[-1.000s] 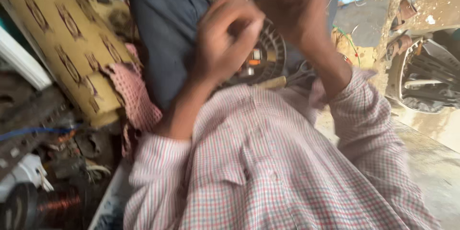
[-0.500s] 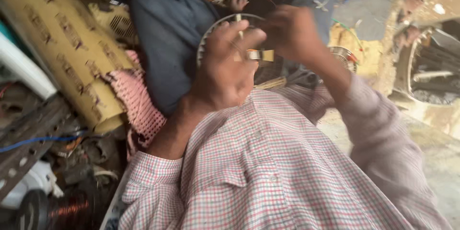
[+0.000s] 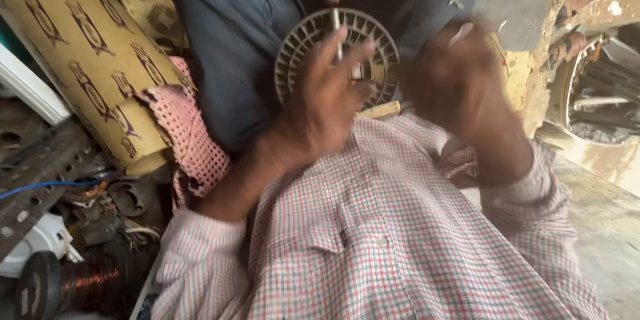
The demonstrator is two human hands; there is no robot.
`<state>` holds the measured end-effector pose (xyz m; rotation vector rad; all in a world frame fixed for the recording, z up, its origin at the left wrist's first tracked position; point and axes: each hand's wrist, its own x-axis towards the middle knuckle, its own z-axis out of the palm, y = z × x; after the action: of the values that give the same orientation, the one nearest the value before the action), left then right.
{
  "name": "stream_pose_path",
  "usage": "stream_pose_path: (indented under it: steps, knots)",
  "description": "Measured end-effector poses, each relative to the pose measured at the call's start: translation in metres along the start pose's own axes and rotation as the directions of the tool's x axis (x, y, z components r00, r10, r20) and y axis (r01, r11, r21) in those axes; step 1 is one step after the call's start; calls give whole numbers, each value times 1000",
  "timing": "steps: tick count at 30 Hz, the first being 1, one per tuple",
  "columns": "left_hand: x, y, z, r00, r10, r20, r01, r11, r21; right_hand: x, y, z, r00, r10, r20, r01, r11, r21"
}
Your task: The person sits on the ground with a fan motor on their lap and hand-winds copper wire around the motor stator, rotating the motor and guiding the wire turn by turn. They reposition the motor and adjust the wound coils as they work.
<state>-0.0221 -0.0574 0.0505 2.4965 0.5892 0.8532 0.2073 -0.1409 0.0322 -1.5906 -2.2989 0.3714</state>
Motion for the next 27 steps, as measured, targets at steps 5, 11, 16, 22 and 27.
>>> stream_pose_path:
  steps: [5, 11, 16, 22, 27]
  knots:
    - [-21, -27, 34, 927, -358, -110, 186, 694, -696, 45, 54, 51, 941, 335, -56, -224, 734, 641]
    - [40, -82, 16, 881, -288, 375, 394, 886, -244, 66, 3, 0, 993, -52, -103, 14, 941, -337]
    - [11, -56, -11, 944, -276, 181, 322, 891, -319, 12, -29, -11, 996, -70, -52, 83, 941, 327]
    - [-31, -8, 19, 992, 52, -114, -57, 998, -34, 23, 58, 44, 988, 120, -96, -48, 834, 550]
    - [18, -49, 27, 843, -534, 64, 478, 690, -544, 62, 43, 30, 965, 28, -260, 3, 993, 119]
